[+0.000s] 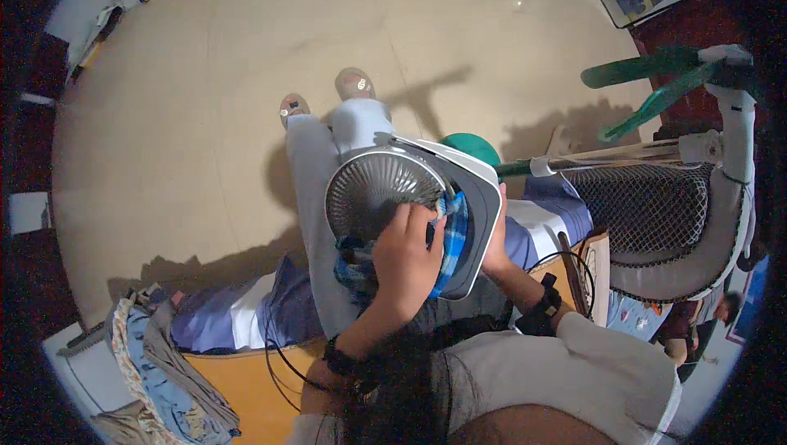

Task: Cleaning a small desk fan with a cloth.

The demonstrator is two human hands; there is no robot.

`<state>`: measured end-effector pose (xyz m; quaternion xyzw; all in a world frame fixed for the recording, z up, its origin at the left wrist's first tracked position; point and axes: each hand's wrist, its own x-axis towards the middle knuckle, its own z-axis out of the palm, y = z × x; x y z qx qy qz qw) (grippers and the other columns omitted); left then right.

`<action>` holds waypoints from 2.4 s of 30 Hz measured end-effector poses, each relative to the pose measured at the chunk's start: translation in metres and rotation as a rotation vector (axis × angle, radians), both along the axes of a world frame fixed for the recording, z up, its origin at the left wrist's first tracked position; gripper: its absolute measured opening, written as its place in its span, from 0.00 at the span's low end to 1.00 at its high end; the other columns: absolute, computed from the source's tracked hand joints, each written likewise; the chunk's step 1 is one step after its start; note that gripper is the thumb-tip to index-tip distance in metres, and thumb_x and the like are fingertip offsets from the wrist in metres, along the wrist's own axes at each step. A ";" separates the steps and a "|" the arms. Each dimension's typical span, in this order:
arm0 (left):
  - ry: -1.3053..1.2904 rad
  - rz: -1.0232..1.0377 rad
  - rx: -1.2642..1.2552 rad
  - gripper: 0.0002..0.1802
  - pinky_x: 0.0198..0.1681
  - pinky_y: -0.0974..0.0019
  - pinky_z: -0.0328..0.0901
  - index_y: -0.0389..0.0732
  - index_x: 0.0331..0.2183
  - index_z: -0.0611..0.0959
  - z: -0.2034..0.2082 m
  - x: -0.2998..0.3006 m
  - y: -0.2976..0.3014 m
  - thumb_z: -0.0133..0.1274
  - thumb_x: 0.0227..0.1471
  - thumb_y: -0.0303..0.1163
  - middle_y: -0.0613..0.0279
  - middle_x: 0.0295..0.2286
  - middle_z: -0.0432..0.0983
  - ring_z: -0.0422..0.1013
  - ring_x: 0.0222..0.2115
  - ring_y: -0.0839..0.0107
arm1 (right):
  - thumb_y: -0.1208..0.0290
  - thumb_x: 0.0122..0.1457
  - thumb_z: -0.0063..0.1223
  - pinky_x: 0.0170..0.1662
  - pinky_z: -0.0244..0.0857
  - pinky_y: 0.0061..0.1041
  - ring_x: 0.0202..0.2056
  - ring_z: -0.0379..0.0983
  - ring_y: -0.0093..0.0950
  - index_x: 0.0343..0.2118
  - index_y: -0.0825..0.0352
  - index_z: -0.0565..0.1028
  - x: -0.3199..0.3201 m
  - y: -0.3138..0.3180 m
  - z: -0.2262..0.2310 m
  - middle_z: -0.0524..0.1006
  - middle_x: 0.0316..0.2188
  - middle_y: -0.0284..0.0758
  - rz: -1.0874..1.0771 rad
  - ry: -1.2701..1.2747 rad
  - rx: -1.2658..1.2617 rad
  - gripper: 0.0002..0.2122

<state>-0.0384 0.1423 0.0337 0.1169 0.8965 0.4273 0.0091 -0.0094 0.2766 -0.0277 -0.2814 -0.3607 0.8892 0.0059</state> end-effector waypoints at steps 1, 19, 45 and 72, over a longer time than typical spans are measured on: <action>0.011 0.006 -0.013 0.06 0.25 0.59 0.62 0.42 0.24 0.71 -0.002 0.001 -0.002 0.51 0.42 0.31 0.58 0.23 0.67 0.67 0.22 0.56 | 0.47 0.57 0.24 0.50 0.54 0.27 0.44 0.64 0.28 0.48 0.67 0.61 0.000 -0.001 0.000 0.68 0.44 0.35 0.025 0.003 0.067 0.27; 0.316 0.417 -0.321 0.07 0.27 0.62 0.64 0.41 0.27 0.73 -0.027 -0.038 -0.040 0.52 0.41 0.29 0.60 0.27 0.68 0.69 0.27 0.60 | 0.51 0.58 0.27 0.53 0.49 0.29 0.47 0.60 0.30 0.48 0.66 0.61 -0.002 -0.002 -0.008 0.65 0.46 0.34 0.018 -0.084 0.019 0.24; 0.413 0.085 -0.178 0.08 0.23 0.65 0.62 0.43 0.27 0.75 -0.021 -0.029 -0.016 0.53 0.39 0.29 0.63 0.26 0.68 0.68 0.23 0.64 | 0.51 0.58 0.27 0.52 0.52 0.28 0.45 0.61 0.29 0.47 0.66 0.62 0.009 0.010 -0.046 0.67 0.45 0.34 0.191 0.080 -0.006 0.24; 0.366 0.114 -0.257 0.08 0.25 0.64 0.64 0.43 0.27 0.76 -0.013 -0.045 -0.028 0.54 0.38 0.28 0.61 0.27 0.70 0.69 0.24 0.62 | 0.51 0.58 0.28 0.52 0.52 0.28 0.46 0.60 0.30 0.48 0.66 0.62 -0.002 -0.002 -0.049 0.65 0.46 0.34 0.183 0.202 0.046 0.24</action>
